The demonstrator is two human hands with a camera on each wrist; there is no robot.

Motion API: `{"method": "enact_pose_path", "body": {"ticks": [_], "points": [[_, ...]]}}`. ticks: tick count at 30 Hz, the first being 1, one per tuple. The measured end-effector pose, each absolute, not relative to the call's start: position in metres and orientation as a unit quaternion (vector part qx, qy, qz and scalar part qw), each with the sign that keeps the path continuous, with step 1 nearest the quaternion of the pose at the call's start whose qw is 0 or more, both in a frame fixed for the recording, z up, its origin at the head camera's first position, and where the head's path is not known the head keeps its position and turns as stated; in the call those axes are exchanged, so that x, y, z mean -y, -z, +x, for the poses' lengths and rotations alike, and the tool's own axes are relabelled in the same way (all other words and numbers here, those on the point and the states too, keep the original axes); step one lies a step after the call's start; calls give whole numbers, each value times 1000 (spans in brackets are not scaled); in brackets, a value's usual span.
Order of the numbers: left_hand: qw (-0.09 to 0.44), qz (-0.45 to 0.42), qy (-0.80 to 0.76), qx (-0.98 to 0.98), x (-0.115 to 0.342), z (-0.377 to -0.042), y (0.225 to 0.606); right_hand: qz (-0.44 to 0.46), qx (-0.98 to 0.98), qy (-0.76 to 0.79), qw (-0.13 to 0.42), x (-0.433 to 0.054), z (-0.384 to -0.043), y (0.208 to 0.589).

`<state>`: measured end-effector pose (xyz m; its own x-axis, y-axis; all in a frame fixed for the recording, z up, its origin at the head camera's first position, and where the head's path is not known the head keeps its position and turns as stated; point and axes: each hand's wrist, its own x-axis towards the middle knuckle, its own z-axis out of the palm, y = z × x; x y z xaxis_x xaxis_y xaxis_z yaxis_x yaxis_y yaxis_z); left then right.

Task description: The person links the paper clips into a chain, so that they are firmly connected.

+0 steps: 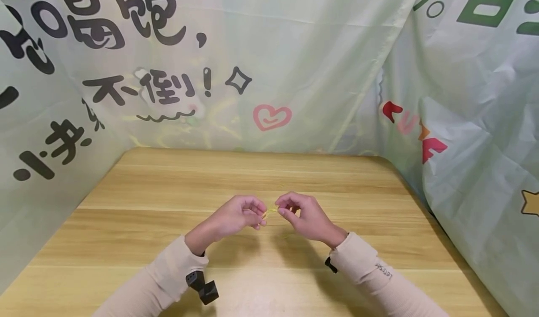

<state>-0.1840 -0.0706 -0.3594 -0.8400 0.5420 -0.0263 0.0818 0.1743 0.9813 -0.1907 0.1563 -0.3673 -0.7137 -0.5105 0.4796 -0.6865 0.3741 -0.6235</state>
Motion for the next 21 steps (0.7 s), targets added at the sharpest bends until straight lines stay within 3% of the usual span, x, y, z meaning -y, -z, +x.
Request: {"method": "enact_pose_path", "body": {"ticks": [13, 21], "points": [[212, 234, -581, -750, 63, -180, 373, 365, 823, -425, 91, -155, -188, 362], [176, 279, -500, -801, 59, -178, 374, 386, 817, -419, 87, -151, -187, 360]]}}
